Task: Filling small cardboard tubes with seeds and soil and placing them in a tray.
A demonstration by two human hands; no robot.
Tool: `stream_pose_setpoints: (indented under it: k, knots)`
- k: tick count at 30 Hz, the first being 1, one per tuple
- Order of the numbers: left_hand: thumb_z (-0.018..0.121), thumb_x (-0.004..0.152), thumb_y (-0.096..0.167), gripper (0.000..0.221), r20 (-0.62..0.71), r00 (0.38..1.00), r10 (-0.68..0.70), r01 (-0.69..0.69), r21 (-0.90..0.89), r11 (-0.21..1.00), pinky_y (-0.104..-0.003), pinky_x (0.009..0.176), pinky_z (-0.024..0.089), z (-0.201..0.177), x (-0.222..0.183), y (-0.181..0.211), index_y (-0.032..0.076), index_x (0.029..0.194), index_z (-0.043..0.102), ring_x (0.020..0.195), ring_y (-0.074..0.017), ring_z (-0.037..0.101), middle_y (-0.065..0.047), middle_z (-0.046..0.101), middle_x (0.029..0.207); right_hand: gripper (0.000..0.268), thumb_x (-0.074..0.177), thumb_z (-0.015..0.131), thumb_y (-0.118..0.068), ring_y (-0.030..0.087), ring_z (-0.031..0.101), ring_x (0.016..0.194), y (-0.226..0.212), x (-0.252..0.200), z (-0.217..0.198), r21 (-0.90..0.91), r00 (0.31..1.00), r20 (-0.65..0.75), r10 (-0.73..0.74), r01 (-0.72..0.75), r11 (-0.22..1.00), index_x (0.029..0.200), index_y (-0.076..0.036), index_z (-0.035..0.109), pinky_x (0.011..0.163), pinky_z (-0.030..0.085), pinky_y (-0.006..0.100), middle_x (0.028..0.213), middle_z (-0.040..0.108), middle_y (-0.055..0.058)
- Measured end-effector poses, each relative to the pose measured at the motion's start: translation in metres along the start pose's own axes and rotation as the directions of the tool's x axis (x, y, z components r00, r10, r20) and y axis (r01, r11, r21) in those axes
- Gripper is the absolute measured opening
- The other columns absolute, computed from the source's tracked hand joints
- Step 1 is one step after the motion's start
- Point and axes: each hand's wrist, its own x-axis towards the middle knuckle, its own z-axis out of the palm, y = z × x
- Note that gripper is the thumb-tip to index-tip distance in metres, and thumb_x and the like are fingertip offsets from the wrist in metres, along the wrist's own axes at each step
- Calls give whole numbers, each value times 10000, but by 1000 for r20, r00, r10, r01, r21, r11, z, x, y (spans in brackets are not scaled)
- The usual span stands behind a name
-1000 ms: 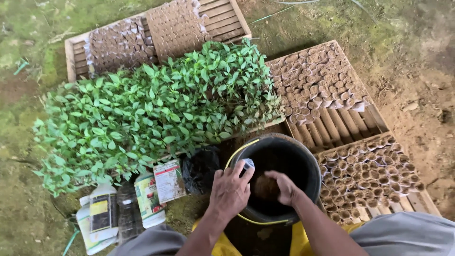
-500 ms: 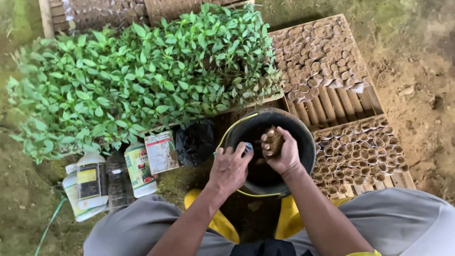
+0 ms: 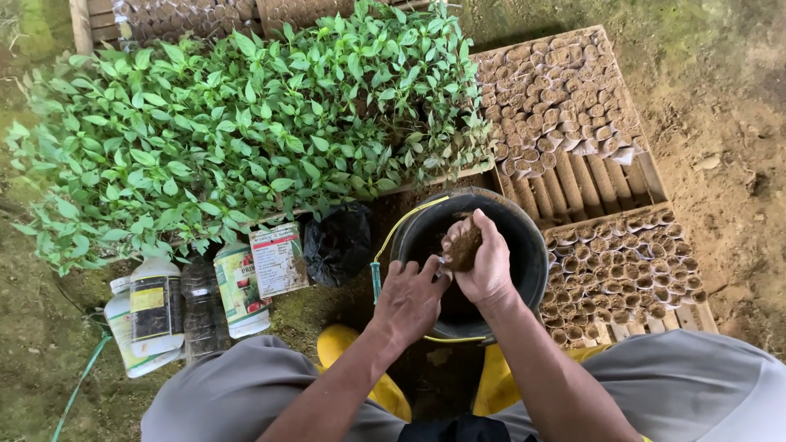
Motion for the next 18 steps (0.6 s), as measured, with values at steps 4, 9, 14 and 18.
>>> stream_pose_setpoints:
  k: [4,9,14,18]
  knots:
    - [615,876,188,299,-1,1000,-4,4,15,1000,-431,790,373,8,2,-1,196,1161,707,861,-302,615,-103,549,1349,489,1038,534,-237,285,488,529,10,8,-10,0,990,23,-137,138,990,594,-63,423,472,405,348,592,426,136]
    - [620,884,167,312,4,1000,-8,8,0,1000,-440,775,383,10,2,-1,195,1190,673,831,-315,613,-116,538,1329,474,1027,529,-175,306,586,577,9,2,-3,-101,973,50,-226,230,968,575,-46,469,509,454,337,595,492,157]
    - [645,868,195,276,-14,1000,0,0,0,1000,-446,774,365,14,2,-3,176,1141,677,808,-307,588,-110,544,1294,466,980,499,-130,262,559,556,6,-1,-3,-170,958,103,-266,281,945,525,-55,435,465,391,305,575,457,145]
    - [635,880,183,288,-42,999,17,-18,-15,1000,-440,771,372,6,0,-1,181,1167,644,798,-302,582,-115,523,1277,457,928,507,-145,267,531,504,2,-11,3,-176,961,145,-237,260,949,488,-52,427,428,381,315,538,410,134]
